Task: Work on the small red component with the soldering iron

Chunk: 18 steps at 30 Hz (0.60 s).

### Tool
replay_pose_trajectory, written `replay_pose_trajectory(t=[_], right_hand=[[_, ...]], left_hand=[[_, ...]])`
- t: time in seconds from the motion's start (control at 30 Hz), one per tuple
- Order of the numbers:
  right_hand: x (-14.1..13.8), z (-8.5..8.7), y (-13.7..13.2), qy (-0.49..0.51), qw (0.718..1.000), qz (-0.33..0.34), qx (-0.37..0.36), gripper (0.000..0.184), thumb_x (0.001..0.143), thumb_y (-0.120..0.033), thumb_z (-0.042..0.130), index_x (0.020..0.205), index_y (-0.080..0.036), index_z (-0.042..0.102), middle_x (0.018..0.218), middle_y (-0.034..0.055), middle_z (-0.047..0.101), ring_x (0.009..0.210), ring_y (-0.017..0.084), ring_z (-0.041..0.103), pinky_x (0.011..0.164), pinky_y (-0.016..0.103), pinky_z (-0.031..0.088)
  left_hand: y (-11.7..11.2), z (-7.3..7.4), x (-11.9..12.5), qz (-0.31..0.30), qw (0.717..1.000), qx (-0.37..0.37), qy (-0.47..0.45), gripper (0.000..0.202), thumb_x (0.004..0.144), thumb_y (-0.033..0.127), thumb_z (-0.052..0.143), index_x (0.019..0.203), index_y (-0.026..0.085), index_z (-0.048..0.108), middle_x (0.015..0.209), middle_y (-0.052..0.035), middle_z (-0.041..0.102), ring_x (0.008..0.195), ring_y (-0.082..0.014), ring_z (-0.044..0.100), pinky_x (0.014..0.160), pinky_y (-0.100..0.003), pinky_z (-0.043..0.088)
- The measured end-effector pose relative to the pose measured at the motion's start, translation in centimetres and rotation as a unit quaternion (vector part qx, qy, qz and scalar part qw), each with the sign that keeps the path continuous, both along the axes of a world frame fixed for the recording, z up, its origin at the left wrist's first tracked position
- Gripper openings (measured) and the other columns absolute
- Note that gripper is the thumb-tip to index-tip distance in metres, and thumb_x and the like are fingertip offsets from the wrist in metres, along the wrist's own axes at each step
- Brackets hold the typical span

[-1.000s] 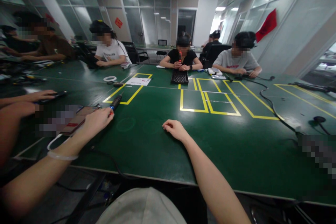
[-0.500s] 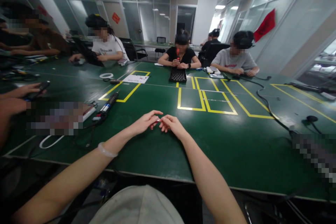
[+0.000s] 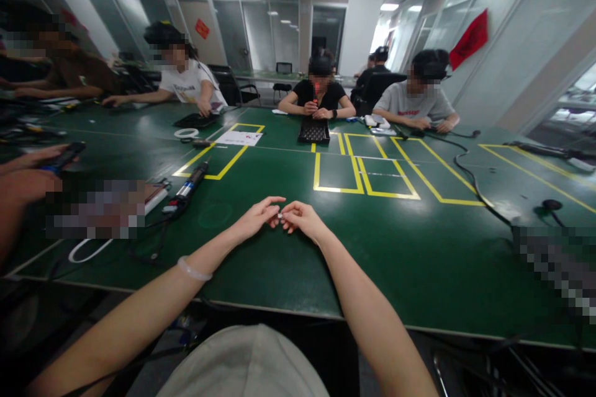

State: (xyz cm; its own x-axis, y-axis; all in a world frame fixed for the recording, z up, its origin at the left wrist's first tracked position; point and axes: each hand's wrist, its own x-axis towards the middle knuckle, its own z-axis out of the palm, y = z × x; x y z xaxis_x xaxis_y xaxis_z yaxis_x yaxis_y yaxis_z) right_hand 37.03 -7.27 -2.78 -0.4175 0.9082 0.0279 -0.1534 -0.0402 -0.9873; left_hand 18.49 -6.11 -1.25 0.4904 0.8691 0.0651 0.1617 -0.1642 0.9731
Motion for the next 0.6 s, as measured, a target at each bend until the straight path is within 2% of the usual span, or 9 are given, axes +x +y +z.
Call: replay_pose_trajectory(t=[0.13,0.27,0.43,0.6], right_hand=[[0.11,0.04,0.10,-0.002,0.999,-0.026,0.021,0.034,0.071,-0.040,0.073,0.089,-0.017,0.055,0.074,0.0003,0.065,0.059,0.011,0.061,0.050,0.022,0.050],[0.14,-0.23,0.43,-0.017,0.998,-0.036,0.057,0.032,0.071,-0.037,0.071,0.089,-0.018,0.053,0.074,-0.0011,0.062,0.059,0.011,0.060,0.051,0.022,0.050],[-0.07,-0.61,0.56,-0.063,0.988,-0.040,0.133,0.021,0.073,-0.028,0.066,0.087,-0.018,0.054,0.078,-0.0015,0.057,0.060,0.009,0.058,0.052,0.022,0.048],[-0.05,-0.38,0.39,-0.099,0.981,-0.058,0.158,0.027,0.072,-0.029,0.068,0.092,-0.017,0.055,0.083,-0.0001,0.060,0.057,0.008,0.054,0.054,0.022,0.046]], left_hand=[[0.25,-0.45,0.08,0.036,0.999,-0.030,0.020,0.047,0.088,0.057,0.042,0.101,0.014,0.055,0.059,0.0021,0.056,0.048,-0.0092,0.052,0.048,-0.021,0.040],[0.40,-0.55,0.07,0.052,0.994,-0.056,0.080,0.055,0.087,0.064,0.033,0.073,0.015,0.054,0.051,0.0021,0.050,0.040,-0.0081,0.045,0.039,-0.020,0.030],[0.15,-0.19,-0.09,0.020,0.993,-0.009,0.114,0.048,0.085,0.059,0.043,0.071,0.015,0.054,0.056,0.0026,0.051,0.045,-0.0074,0.045,0.043,-0.019,0.032],[-0.47,0.22,-0.30,0.003,0.989,0.053,0.136,0.040,0.088,0.052,0.042,0.075,0.016,0.055,0.063,0.0013,0.056,0.054,-0.0094,0.051,0.052,-0.020,0.038]])
